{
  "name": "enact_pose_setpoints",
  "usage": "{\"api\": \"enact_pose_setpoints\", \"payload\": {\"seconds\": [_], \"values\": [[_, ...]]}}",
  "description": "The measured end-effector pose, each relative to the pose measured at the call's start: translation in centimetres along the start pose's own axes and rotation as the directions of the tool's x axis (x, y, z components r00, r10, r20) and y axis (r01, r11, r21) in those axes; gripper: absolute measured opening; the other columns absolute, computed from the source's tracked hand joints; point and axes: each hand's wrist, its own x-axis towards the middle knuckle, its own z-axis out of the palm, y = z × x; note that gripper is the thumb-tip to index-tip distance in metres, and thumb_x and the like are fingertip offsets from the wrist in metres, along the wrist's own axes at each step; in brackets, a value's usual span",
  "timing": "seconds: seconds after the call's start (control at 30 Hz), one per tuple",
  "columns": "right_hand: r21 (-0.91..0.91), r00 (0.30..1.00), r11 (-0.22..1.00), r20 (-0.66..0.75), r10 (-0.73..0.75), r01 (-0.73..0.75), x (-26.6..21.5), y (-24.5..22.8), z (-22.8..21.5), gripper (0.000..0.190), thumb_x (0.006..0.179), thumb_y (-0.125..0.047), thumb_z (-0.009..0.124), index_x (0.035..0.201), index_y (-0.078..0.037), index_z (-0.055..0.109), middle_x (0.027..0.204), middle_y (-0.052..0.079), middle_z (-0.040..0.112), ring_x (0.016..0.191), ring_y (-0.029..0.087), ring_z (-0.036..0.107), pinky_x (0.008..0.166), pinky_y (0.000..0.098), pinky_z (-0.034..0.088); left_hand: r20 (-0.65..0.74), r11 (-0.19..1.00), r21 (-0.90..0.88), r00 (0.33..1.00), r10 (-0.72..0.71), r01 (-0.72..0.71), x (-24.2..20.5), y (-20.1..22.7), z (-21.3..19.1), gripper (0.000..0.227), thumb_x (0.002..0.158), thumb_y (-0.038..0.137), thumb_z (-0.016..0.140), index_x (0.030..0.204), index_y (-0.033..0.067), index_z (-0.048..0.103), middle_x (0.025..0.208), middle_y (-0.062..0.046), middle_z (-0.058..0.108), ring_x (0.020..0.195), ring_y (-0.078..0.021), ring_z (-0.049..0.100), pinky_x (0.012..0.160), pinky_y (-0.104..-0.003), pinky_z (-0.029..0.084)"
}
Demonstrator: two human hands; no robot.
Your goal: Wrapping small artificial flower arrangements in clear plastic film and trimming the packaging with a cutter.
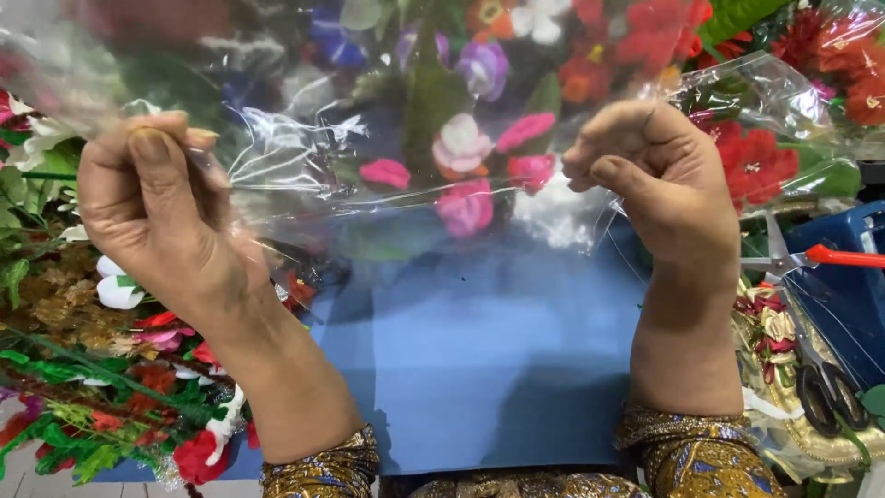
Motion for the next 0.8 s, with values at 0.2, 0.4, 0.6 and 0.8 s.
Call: {"api": "enact_pose_setpoints", "payload": {"seconds": [0.2,0.4,0.6,0.8], "values": [[0.034,0.970,0.996,-0.231,-0.075,0.085,0.0,0.4,0.3,0.014,0.103,-0.003,0.067,0.117,-0.003,0.064,0.101,0.008,0.073,0.084,0.007,0.070,0.079,0.0150,0.060,0.073,0.991,0.110,0.995,0.069,-0.077,-0.1,-0.2,-0.6,0.018,0.108,0.025,0.071,0.109,0.0074,0.068,0.090,-0.002,0.064,0.072,-0.0097,0.054,0.068,-0.022,0.044],[-0.214,0.927,0.976,-0.353,-0.125,0.051,0.4,0.0,1.8,0.007,0.114,-0.014,0.059,0.120,-0.010,0.059,0.085,0.000,0.065,0.064,0.003,0.054,0.060,0.0146,0.046,0.167,0.959,0.211,0.974,0.155,-0.189,-0.1,-0.7,0.8,0.017,0.115,0.025,0.060,0.116,0.0083,0.059,0.083,-0.008,0.065,0.054,-0.0079,0.039,0.053,-0.023,0.030],[-0.264,0.917,0.964,-0.380,-0.119,0.016,0.6,-0.9,2.3,0.011,0.114,-0.010,0.061,0.123,-0.012,0.055,0.080,-0.007,0.055,0.058,-0.002,0.040,0.051,0.0139,0.029,0.234,0.998,0.033,0.971,0.044,-0.053,0.0,-1.7,0.8,0.027,0.114,0.026,0.067,0.137,0.0170,0.056,0.081,-0.001,0.061,0.052,-0.0102,0.046,0.048,-0.023,0.038],[-0.376,0.912,0.926,-0.378,-0.159,0.005,0.3,0.7,-1.2,0.028,0.121,-0.013,0.065,0.138,-0.010,0.044,0.099,-0.001,0.057,0.073,0.003,0.053,0.058,0.0141,0.038,0.255,0.976,0.214,0.967,-0.026,-0.030,-0.8,-2.3,-1.0,0.060,0.128,0.000,0.067,0.171,0.0245,0.033,0.128,-0.023,0.082,0.087,-0.0189,0.070,0.071,-0.025,0.048]]}}
